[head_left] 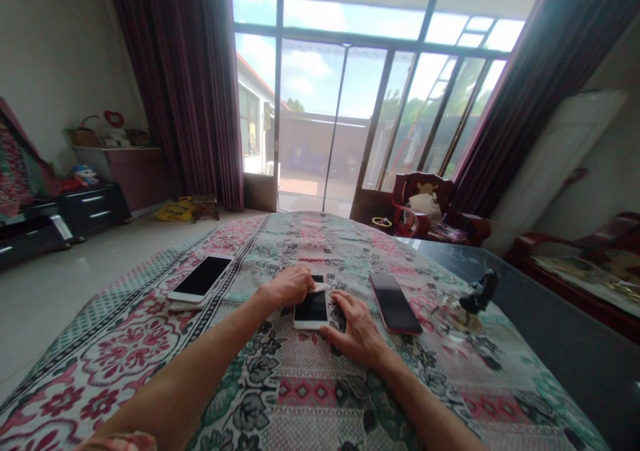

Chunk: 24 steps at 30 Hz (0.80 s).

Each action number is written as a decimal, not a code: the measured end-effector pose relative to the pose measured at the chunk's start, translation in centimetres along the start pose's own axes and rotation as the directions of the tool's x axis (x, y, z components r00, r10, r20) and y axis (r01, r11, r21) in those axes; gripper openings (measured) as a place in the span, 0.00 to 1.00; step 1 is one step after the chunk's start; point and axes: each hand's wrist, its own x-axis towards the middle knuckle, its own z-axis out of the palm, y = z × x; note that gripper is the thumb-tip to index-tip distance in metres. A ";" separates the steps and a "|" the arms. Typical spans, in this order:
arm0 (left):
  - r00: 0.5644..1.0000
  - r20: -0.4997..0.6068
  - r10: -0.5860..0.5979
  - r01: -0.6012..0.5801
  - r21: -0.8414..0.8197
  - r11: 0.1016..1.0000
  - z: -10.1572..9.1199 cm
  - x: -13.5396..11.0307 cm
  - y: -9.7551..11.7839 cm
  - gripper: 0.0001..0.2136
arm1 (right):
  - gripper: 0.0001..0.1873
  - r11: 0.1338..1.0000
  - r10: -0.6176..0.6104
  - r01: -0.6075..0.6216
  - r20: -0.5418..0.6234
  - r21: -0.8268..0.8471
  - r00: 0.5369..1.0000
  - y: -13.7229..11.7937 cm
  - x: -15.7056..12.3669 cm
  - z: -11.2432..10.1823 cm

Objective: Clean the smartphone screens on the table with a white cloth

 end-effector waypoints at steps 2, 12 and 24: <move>0.994 0.072 0.084 -0.086 0.022 0.996 -1.1 -0.6 1.1 0.10 | 0.36 1.000 0.006 -0.006 0.010 -0.002 1.000 0.0 0.0 0.0; 0.962 0.092 0.257 -0.259 0.013 0.966 -1.3 -0.1 2.4 0.10 | 0.38 1.000 0.022 -0.022 0.023 0.015 0.999 -0.3 0.0 -0.1; 0.991 -0.133 -0.022 0.039 0.129 0.991 1.7 2.4 -0.7 0.16 | 0.46 0.997 0.078 -0.078 0.027 -0.004 0.997 -0.2 0.1 0.1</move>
